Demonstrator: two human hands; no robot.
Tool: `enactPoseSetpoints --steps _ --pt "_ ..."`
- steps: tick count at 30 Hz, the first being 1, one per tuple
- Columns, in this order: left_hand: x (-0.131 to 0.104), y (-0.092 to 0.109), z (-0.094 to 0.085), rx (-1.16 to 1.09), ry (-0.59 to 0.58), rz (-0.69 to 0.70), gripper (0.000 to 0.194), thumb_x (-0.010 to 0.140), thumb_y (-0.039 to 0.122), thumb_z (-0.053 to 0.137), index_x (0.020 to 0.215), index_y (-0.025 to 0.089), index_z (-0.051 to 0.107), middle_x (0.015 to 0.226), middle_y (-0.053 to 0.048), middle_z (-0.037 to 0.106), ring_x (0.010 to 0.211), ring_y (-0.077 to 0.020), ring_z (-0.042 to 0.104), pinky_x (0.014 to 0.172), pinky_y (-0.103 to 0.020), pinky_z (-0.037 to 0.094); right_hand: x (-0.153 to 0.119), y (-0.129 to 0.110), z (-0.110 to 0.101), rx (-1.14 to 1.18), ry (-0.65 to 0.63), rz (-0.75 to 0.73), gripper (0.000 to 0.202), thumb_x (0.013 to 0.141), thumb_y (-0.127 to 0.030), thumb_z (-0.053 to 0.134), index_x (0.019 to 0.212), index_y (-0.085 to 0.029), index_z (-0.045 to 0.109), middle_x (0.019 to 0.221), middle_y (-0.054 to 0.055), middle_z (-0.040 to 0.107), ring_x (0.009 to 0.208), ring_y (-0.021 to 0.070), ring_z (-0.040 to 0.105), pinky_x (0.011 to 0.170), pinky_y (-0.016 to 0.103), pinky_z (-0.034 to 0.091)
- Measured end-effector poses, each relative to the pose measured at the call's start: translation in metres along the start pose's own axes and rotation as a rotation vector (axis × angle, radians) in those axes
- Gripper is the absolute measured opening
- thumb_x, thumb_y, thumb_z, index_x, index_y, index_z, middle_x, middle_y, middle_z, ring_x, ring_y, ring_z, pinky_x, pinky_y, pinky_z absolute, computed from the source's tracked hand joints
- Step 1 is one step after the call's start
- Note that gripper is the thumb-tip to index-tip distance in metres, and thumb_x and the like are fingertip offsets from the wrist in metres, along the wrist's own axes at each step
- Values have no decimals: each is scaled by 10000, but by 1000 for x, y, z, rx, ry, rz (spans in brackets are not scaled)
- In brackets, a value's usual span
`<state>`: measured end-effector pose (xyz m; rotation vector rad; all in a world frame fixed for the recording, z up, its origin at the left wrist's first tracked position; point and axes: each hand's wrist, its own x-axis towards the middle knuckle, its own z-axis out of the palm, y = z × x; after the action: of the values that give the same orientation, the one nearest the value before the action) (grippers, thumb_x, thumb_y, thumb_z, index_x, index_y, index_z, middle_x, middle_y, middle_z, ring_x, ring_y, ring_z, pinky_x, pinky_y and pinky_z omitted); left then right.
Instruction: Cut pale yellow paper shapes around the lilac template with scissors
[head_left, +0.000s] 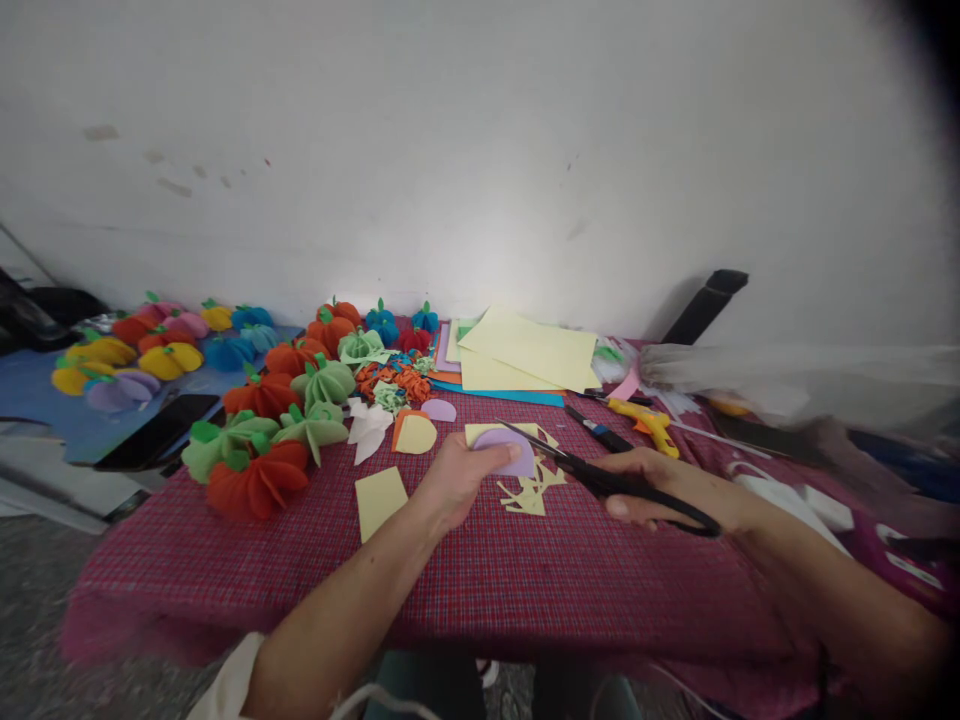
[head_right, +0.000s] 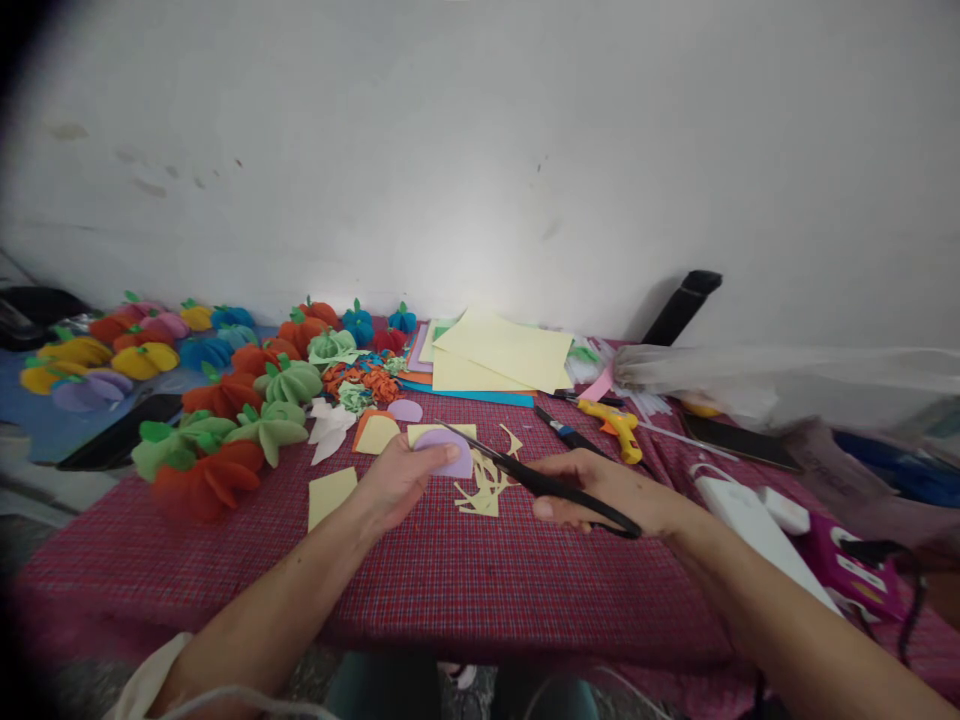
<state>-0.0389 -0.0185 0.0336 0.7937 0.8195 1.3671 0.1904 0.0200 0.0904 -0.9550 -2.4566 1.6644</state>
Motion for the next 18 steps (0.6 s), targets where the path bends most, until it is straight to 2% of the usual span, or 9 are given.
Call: enactPoseSetpoints --steps 2,8,18 --pt "0 0 0 7 1 -3 148 573 199 708 695 124 669 652 -18 665 623 -130 582 677 -272 450 -1 1 -2 -4 -7 5 353 788 -393 524 1030 -137 531 599 -40 382 463 53 345 405 166 292" --pt "0 -1 -2 15 -24 -2 148 584 208 701 698 121 668 680 -33 671 640 -138 587 694 -280 443 -1 6 -3 -13 -5 25 298 790 -388 522 940 -132 550 621 -31 403 473 51 357 410 161 305" --pt "1 -1 -2 40 -47 -23 152 578 203 694 701 118 669 665 -33 664 629 -135 581 674 -274 441 -6 -2 -6 -76 -25 30 405 804 -383 502 1126 -138 491 613 -36 375 472 59 338 405 173 290"
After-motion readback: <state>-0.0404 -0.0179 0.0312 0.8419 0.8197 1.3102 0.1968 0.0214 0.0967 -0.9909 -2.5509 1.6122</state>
